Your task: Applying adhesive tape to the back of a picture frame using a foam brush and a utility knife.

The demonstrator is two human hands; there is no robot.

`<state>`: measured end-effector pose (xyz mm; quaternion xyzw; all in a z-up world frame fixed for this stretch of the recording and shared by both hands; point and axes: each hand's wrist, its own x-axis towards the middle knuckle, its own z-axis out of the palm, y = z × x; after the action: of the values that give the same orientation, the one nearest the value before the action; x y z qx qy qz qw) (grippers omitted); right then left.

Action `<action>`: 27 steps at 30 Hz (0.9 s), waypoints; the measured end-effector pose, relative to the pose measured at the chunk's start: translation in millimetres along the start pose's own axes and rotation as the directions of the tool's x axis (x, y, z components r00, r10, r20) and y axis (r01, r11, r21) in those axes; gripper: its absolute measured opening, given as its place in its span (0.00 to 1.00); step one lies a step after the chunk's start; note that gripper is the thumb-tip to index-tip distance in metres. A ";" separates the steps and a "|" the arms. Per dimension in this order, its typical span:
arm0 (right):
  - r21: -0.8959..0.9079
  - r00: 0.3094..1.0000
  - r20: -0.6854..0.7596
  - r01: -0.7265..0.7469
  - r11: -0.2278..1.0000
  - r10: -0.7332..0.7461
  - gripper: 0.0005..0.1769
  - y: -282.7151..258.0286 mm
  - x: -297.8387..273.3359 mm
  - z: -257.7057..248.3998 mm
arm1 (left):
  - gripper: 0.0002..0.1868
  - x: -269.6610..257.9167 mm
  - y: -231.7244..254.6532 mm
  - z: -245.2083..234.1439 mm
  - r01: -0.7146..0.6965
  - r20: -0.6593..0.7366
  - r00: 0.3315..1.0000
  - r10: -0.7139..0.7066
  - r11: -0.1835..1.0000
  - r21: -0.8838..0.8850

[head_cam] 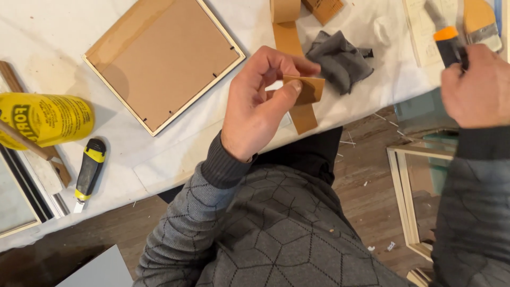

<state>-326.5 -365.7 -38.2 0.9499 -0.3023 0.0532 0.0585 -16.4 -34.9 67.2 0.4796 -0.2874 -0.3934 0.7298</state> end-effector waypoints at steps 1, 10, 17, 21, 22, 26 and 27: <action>0.086 0.999 0.025 -0.046 0.995 0.044 0.12 3.2 -3.0 0.7 | 0.05 1.3 -1.5 -2.8 0.015 -0.011 1.000 -0.015 1.000 -0.008; 0.388 0.858 0.466 0.021 0.921 -0.216 0.18 -110.9 32.7 -130.8 | 0.11 5.9 0.9 -5.5 0.070 -0.045 0.997 -0.069 0.997 0.018; 0.004 0.776 0.456 0.488 0.873 -0.436 0.23 -157.7 58.9 -174.9 | 0.12 6.7 1.5 -6.7 0.024 -0.040 0.999 -0.021 0.997 0.068; 0.262 0.820 0.322 0.402 0.877 -0.472 0.23 -139.3 48.5 -156.6 | 0.11 5.7 0.9 -7.3 -0.009 -0.012 1.000 0.010 0.997 0.075; 0.404 0.844 0.281 0.328 0.854 -0.457 0.24 -136.3 47.0 -154.2 | 0.14 6.0 3.3 -6.3 -0.023 0.000 1.000 0.024 0.996 0.087; 0.469 0.878 0.200 0.305 0.829 -0.436 0.23 -138.5 55.3 -172.4 | 0.22 5.0 11.0 -3.0 -0.065 0.032 0.998 0.061 0.985 0.161; 0.469 0.878 0.199 0.304 0.829 -0.435 0.23 -136.6 55.8 -172.7 | 0.22 4.6 11.9 -2.4 -0.066 0.034 0.998 0.061 0.985 0.162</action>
<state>-213.2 -262.0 129.2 0.9769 -0.0969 -0.0383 -0.1864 -8.6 -35.0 77.5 0.5225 -0.3441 -0.3521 0.6962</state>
